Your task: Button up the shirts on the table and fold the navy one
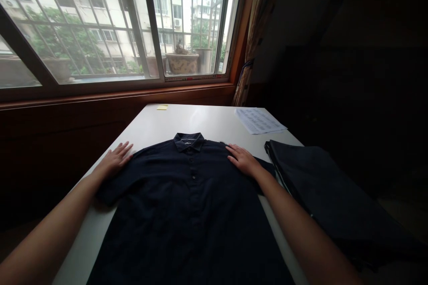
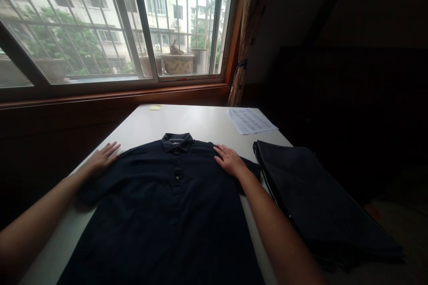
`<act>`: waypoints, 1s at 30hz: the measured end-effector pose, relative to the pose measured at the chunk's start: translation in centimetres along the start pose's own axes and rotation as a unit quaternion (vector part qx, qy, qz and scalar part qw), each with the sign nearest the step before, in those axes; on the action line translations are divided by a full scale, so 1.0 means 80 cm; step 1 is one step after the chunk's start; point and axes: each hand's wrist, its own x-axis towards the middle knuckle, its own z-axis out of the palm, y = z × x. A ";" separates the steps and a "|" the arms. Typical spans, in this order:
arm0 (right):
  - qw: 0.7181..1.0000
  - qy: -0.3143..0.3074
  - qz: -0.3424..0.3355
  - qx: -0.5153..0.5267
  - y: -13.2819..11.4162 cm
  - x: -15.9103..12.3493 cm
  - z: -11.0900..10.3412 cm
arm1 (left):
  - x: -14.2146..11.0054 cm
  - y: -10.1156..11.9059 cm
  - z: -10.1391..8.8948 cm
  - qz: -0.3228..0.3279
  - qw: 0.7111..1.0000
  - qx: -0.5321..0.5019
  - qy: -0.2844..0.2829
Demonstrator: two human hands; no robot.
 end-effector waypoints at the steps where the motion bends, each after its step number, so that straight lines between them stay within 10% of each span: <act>1: 1.000 0.005 0.008 0.001 0.007 -0.010 -0.001 | -0.015 -0.007 -0.006 -0.012 0.999 -0.001 0.038; 7: 0.986 0.142 0.081 0.017 0.003 -0.081 -0.020 | -0.119 0.039 -0.057 0.001 0.980 -0.025 0.196; 16: 0.983 0.110 0.125 0.072 -0.087 -0.235 -0.029 | -0.286 0.116 -0.012 -0.062 0.974 -0.219 -0.003; 21: 0.979 0.151 0.119 0.067 -0.122 -0.273 -0.021 | -0.309 0.126 0.004 -0.076 0.960 -0.271 0.004; 27: 0.971 0.123 0.134 0.156 -0.115 -0.290 -0.019 | -0.325 0.105 -0.013 -0.113 0.887 -0.419 -0.159; 30: 0.974 0.099 0.122 0.166 -0.098 -0.305 -0.020 | -0.341 0.096 -0.020 -0.093 0.900 -0.385 -0.180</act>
